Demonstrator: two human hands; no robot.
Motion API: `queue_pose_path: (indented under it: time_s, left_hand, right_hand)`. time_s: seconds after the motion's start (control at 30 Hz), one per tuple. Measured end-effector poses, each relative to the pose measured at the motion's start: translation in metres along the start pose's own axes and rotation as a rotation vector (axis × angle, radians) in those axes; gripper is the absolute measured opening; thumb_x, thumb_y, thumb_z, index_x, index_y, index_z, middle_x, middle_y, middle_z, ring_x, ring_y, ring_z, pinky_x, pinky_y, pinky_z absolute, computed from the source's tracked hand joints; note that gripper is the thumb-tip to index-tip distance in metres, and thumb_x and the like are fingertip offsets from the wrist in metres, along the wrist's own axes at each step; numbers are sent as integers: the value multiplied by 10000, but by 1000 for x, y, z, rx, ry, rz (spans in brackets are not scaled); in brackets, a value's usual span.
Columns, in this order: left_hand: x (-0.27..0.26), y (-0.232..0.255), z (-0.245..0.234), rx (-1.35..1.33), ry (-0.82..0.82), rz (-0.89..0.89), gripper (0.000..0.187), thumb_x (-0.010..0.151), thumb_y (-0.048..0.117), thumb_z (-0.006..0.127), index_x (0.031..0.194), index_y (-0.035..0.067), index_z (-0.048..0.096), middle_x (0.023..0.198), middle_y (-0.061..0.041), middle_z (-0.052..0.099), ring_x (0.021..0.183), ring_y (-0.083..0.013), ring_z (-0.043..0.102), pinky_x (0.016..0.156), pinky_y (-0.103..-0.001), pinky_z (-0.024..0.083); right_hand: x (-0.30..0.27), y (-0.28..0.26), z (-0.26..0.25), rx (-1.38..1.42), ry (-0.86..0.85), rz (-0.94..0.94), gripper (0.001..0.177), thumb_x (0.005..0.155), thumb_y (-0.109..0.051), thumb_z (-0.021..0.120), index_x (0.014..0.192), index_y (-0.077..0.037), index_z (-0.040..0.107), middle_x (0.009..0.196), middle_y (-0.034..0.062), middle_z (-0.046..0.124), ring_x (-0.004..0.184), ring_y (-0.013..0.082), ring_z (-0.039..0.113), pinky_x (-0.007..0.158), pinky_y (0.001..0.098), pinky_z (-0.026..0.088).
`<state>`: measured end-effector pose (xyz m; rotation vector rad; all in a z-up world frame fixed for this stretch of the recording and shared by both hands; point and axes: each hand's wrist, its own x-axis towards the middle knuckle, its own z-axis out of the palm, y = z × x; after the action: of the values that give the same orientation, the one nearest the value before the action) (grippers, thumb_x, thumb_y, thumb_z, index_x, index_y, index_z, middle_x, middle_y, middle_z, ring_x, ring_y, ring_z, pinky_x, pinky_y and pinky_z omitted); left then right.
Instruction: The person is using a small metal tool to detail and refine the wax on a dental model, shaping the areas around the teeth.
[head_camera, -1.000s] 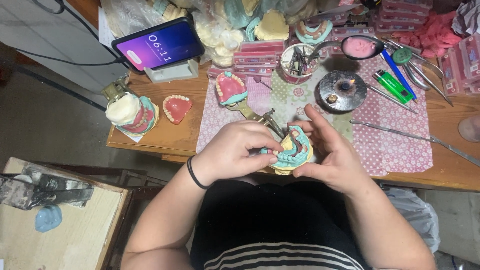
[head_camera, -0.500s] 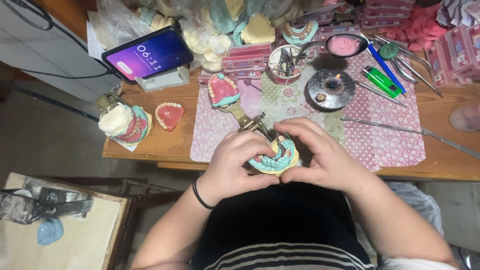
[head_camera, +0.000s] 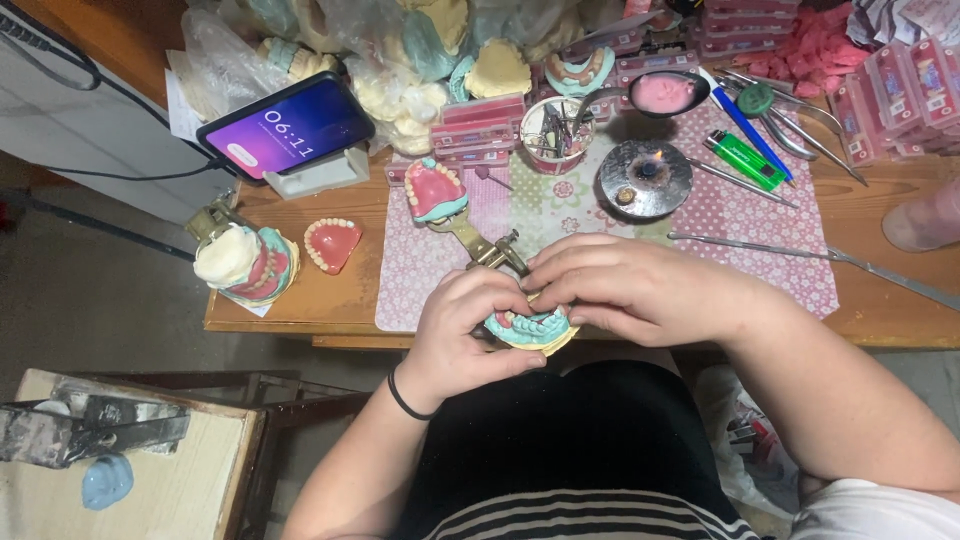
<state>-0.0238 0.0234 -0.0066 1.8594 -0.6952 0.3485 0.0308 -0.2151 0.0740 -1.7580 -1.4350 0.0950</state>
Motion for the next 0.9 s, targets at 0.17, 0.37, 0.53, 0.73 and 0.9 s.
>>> queue_pose_path:
  time_s: [0.17, 0.37, 0.53, 0.73, 0.9]
  left_hand:
    - [-1, -1, 0, -4, 10, 11, 419, 708, 447, 945, 969, 190, 743, 963, -13, 709, 808, -249, 689, 828, -374, 520]
    - [2, 1, 1, -3, 23, 18, 398, 717, 445, 940, 962, 192, 752, 959, -13, 717, 792, -251, 679, 795, -369, 525]
    - [2, -1, 2, -2, 30, 24, 398, 722, 448, 936, 960, 186, 753, 951, -16, 717, 788, -255, 683, 790, -373, 522]
    - [1, -2, 1, -6, 32, 24, 391, 736, 441, 928, 972, 184, 751, 959, -22, 712, 793, -257, 677, 788, -374, 520]
    - [1, -4, 2, -12, 32, 15, 391, 736, 433, 930, 972, 177, 752, 963, -32, 716, 794, -262, 674, 785, -380, 518]
  right_hand:
    - [0, 7, 2, 51, -37, 17, 220, 1003, -113, 586, 1131, -38, 748, 1098, 142, 754, 1153, 389, 689, 966, 555, 550]
    - [0, 12, 3, 42, -62, 5, 205, 1026, -159, 570, 1107, -70, 736, 1095, 119, 745, 1138, 376, 678, 952, 544, 549]
    - [-1, 12, 6, 28, -57, 13, 222, 1040, -181, 544, 1105, -73, 727, 1087, 111, 733, 1140, 369, 671, 954, 538, 547]
    - [1, 14, 8, 15, -44, 8, 249, 1056, -208, 512, 1095, -71, 716, 1050, 105, 718, 1134, 369, 666, 952, 537, 547]
    - [0, 17, 10, 16, -38, 15, 268, 1064, -221, 491, 1099, -76, 713, 1037, 102, 711, 1133, 367, 663, 948, 540, 546]
